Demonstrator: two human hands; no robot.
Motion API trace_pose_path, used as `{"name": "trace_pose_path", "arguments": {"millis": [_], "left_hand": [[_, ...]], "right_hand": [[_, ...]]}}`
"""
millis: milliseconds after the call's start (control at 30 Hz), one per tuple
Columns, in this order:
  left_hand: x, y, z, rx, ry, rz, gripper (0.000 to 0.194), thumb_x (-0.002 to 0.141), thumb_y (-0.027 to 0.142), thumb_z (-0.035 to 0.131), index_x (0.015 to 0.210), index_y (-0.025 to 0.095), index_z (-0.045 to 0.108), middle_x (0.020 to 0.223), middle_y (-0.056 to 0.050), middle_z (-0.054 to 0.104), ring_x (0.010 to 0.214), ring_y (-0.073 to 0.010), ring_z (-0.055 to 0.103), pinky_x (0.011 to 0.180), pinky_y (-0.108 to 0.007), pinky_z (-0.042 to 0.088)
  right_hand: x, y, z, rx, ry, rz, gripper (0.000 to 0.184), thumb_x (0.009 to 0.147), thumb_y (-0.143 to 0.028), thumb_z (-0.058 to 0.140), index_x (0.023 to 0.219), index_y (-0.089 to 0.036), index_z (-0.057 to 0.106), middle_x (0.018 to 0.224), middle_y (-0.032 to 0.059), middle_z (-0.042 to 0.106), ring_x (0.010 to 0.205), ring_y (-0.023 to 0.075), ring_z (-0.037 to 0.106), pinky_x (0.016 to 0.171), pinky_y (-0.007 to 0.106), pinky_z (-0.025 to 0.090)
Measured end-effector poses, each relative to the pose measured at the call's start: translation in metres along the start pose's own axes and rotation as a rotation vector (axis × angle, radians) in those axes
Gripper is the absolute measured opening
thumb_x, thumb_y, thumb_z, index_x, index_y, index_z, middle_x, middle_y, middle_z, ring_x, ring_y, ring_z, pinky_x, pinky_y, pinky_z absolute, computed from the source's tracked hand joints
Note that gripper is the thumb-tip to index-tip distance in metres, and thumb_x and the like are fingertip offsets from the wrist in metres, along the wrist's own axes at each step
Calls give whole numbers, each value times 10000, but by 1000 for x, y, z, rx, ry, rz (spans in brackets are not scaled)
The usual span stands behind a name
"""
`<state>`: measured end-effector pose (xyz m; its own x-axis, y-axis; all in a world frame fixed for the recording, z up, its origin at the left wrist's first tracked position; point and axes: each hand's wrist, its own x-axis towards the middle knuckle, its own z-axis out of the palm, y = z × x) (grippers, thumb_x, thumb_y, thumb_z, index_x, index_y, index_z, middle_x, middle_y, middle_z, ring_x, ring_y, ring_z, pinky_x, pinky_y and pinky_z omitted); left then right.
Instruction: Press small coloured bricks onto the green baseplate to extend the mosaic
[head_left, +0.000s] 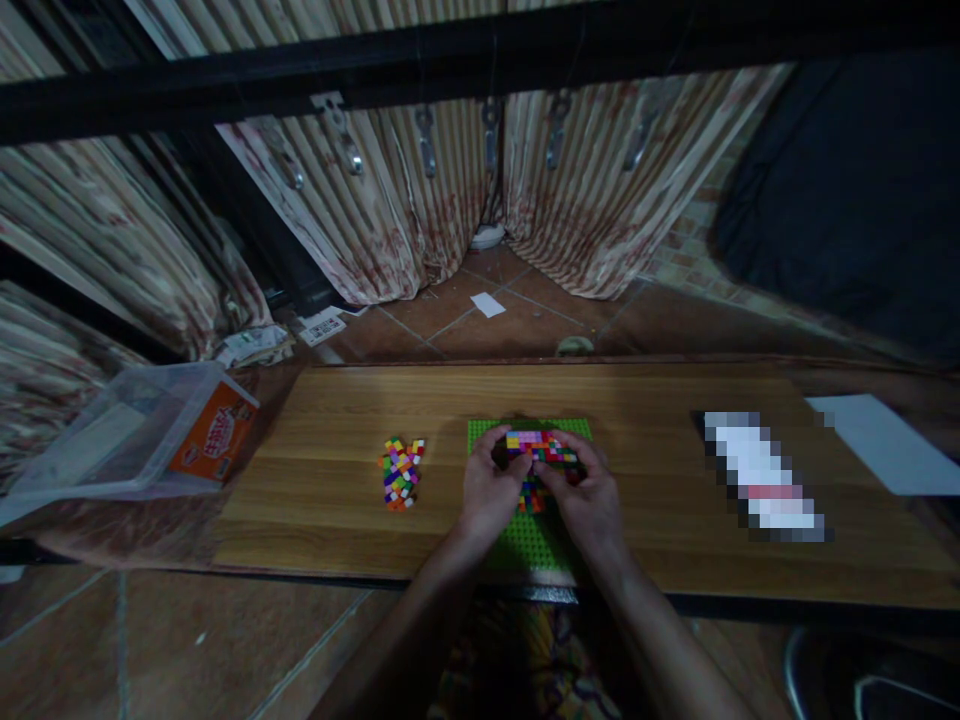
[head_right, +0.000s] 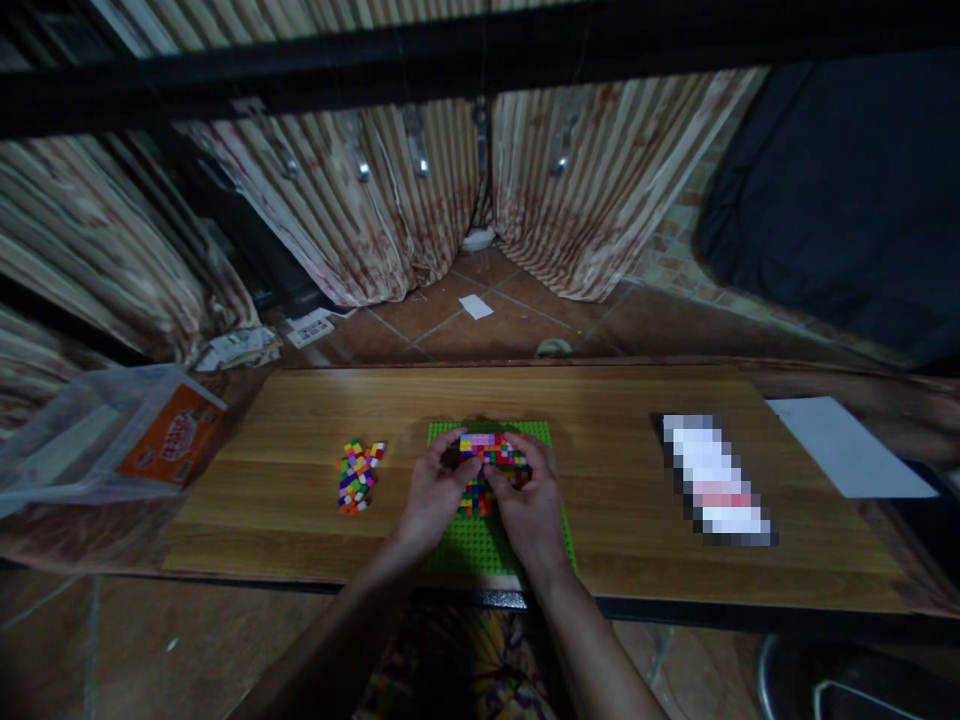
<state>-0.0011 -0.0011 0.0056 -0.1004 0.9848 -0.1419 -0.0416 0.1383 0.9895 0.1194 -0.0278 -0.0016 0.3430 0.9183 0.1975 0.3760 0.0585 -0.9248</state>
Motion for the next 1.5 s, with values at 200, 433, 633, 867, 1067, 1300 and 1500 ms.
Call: {"name": "trace_pose_path", "arguments": {"millis": [200, 433, 633, 867, 1067, 1300, 1500], "left_hand": [[-2, 3, 1, 12, -1, 0, 401, 699, 132, 684, 1093, 173, 624, 1007, -64, 689, 930, -179, 642, 875, -321, 494], [-3, 5, 1, 47, 5, -4, 413, 712, 137, 670, 1119, 165, 608, 1000, -71, 682, 955, -189, 633, 876, -327, 491], [-2, 2, 3, 105, 2, 12, 431, 736, 144, 640, 1161, 159, 576, 1036, -89, 666, 977, -200, 622, 893, -348, 485], [-2, -3, 6, 204, 45, 46, 461, 744, 136, 625, 1200, 165, 567, 1139, -109, 637, 1072, -218, 588, 957, -371, 456], [-5, 3, 0, 45, -11, 17, 456, 732, 158, 658, 1183, 164, 590, 1091, -93, 671, 996, -201, 625, 932, -351, 472], [-7, 6, -2, -84, -29, -27, 495, 686, 89, 640, 1174, 168, 606, 1043, -61, 694, 952, -171, 635, 911, -314, 472], [-8, 12, 2, -44, -2, -16, 486, 670, 81, 629, 1147, 168, 608, 989, -46, 705, 872, -160, 652, 838, -283, 495]], "right_hand": [[0, 0, 0, 1, -1, 4, 401, 738, -371, 669, 1110, -223, 638, 1151, 82, 594, 1079, 240, 549, 950, 446, 429], [0, -1, 0, 5, -8, 18, 404, 735, -356, 666, 1110, -208, 636, 1152, 89, 587, 1083, 242, 552, 956, 432, 424], [0, -1, 0, -3, -14, 12, 400, 743, -340, 653, 1118, -204, 630, 1161, 92, 578, 1078, 238, 549, 943, 418, 431], [1, -2, 1, -4, -6, 1, 383, 740, -330, 648, 1103, -210, 637, 1142, 86, 585, 1074, 240, 547, 943, 419, 433], [1, 2, 3, 34, 9, -16, 385, 726, -331, 658, 1097, -229, 642, 1129, 74, 595, 1071, 244, 549, 948, 425, 428], [0, -1, 3, 42, -1, 3, 385, 733, -327, 655, 1104, -227, 635, 1110, 72, 598, 1046, 239, 557, 926, 412, 437], [1, -2, 1, 34, -8, 8, 387, 729, -333, 656, 1101, -229, 637, 1116, 69, 604, 1052, 239, 557, 921, 407, 435]]}}
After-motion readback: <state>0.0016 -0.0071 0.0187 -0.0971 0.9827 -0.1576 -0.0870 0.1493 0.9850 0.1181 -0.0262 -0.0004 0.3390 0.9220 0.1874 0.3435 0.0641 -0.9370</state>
